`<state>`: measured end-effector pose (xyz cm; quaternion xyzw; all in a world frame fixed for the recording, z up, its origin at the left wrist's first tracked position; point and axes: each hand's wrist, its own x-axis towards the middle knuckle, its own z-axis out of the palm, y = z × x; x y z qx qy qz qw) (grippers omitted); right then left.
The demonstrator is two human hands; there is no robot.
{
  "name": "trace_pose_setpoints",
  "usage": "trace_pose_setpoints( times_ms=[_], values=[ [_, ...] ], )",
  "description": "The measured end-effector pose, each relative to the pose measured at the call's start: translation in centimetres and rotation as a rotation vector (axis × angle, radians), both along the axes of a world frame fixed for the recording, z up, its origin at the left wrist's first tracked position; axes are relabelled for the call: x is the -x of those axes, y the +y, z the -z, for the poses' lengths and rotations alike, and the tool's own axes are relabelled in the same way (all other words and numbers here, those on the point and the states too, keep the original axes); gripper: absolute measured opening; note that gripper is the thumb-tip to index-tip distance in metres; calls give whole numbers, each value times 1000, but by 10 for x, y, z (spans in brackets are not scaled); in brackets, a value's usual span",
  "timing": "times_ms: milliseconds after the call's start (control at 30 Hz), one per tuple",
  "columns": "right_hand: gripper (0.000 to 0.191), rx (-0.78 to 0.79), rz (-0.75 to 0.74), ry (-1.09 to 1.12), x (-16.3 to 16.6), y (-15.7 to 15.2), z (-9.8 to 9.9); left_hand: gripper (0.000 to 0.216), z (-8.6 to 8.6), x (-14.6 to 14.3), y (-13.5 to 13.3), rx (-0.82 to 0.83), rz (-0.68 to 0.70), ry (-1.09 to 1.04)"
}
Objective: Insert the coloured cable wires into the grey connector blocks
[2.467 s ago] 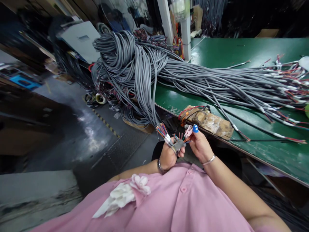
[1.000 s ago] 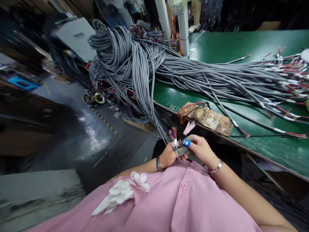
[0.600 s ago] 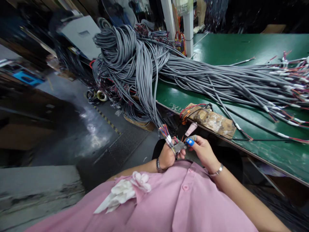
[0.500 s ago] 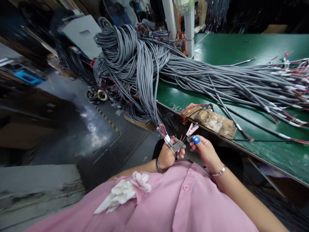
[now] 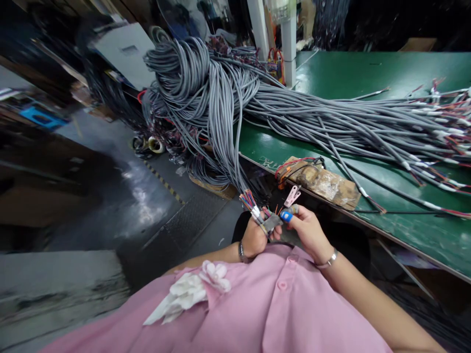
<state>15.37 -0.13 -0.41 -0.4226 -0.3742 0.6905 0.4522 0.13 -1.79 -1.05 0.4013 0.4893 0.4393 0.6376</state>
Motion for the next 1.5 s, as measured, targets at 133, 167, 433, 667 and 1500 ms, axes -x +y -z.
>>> trace_pose_setpoints(
  times_ms=[133, 167, 433, 667, 1500],
  values=[
    [16, -27, 41, -57, -3, -5, 7, 37, -1, 0, 2, 13, -61, -13],
    [15, -25, 35, -51, -5, -5, 9, 36, -2, 0, 2, 10, -71, -23],
    [41, 225, 5, 230, -19, 22, 18, 30, -10, 1, 5, 37, -22, -146],
    [35, -84, 131, -43, -11, 32, 10, 31, -13, 0, 15, 54, 81, -184],
    [44, 193, 4, 455, -8, 34, 11, 32, -11, -1, 7, 78, 39, -150]
  ],
)
